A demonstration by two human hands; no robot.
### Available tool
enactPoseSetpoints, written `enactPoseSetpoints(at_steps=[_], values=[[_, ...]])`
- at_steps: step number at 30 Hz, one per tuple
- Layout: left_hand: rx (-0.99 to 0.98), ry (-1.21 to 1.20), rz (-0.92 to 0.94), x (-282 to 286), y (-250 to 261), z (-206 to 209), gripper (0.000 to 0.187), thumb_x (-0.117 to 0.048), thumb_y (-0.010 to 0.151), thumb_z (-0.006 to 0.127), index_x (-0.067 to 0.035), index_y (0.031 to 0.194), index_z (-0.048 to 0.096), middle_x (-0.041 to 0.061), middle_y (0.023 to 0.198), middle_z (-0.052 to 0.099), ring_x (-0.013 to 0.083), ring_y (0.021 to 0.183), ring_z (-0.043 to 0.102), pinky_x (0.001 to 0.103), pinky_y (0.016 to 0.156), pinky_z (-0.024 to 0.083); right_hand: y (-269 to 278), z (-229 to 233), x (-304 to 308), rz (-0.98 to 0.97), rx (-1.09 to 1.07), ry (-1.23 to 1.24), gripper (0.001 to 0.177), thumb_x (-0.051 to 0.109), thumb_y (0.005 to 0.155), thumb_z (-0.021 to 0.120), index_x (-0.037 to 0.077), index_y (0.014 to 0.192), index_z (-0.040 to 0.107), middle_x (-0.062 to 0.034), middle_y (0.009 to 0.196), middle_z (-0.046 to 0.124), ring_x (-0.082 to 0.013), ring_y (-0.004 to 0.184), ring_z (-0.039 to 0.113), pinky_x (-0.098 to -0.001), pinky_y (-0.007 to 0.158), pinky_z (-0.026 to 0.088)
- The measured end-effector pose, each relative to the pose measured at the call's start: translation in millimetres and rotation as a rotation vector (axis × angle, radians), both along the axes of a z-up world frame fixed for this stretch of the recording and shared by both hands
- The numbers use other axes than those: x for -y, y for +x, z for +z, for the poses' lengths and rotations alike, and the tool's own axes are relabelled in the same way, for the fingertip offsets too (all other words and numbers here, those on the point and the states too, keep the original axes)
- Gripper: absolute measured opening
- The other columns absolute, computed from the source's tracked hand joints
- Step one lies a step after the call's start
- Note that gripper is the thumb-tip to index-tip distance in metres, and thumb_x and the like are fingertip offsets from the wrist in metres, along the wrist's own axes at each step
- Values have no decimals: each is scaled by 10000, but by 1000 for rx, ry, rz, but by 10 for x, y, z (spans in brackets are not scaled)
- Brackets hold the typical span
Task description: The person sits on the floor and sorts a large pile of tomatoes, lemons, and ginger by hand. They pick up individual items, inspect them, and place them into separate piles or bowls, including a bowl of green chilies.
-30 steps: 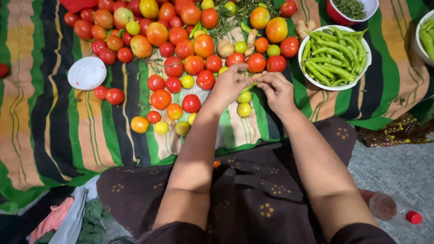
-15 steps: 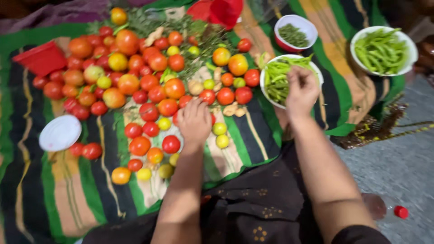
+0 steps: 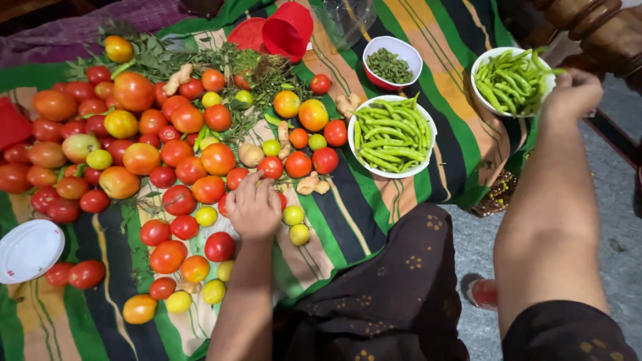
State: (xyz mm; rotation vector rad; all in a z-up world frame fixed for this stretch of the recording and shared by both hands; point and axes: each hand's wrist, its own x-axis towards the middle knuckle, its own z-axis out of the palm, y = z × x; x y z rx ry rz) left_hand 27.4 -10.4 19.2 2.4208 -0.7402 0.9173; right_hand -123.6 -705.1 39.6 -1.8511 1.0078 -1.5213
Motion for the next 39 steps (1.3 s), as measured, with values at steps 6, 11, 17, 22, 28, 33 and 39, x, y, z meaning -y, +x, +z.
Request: enactPoseSetpoints(at_steps=[6,11,17,22,28,33,39], values=[[20,5,7,1,-5,19,149,-211,916,679,-163,1037,751,9,1266,686,185,1195,641,397,1000,389,-128,-225,-20,-155,-193,183,64,46,948,736,-13,972,739,-94,934,753,-146,833,707,-321,763,571],[-12,-13,9,1,4,-17,149,-229,909,683,-164,1029,743,13,1259,685,190,1201,633,407,1005,386,-80,-232,-124,-139,-284,-53,80,51,973,717,7,1026,758,-96,992,748,-184,887,710,-353,806,569],[3,-22,7,5,20,-101,156,-226,924,671,-170,1057,731,-7,1275,683,191,1216,629,419,1012,398,724,-218,-1244,719,688,392,128,-7,1107,618,-3,1230,654,-70,1210,648,-197,1152,638,-321,1041,553],[22,-47,-28,-10,-30,-29,175,-201,951,678,-137,1107,722,14,1304,669,201,1236,619,426,1014,403,728,-74,-3742,975,295,226,139,68,1109,687,62,1193,576,-34,1181,627,-128,1109,609,-278,1036,522],[-50,-92,-81,-33,-163,212,238,-224,933,673,-111,1141,686,76,1272,670,263,1217,603,458,1010,427,537,127,-5273,939,-130,-308,148,80,966,724,91,1101,665,-85,1122,636,-265,1083,604,-392,958,451],[-311,-218,84,-177,375,494,223,-236,962,661,-115,1146,697,118,1128,686,340,1120,620,490,969,490,573,68,-5327,912,-289,-472,191,114,918,747,128,1096,679,-42,1153,662,-272,1134,600,-428,997,348],[-676,-90,418,-450,1391,631,221,-320,980,625,-254,1139,763,59,1167,708,344,1184,575,502,979,471,642,-18,-5292,901,-274,-421,156,104,911,738,146,1055,694,-33,1145,667,-255,1163,600,-429,1003,358]])
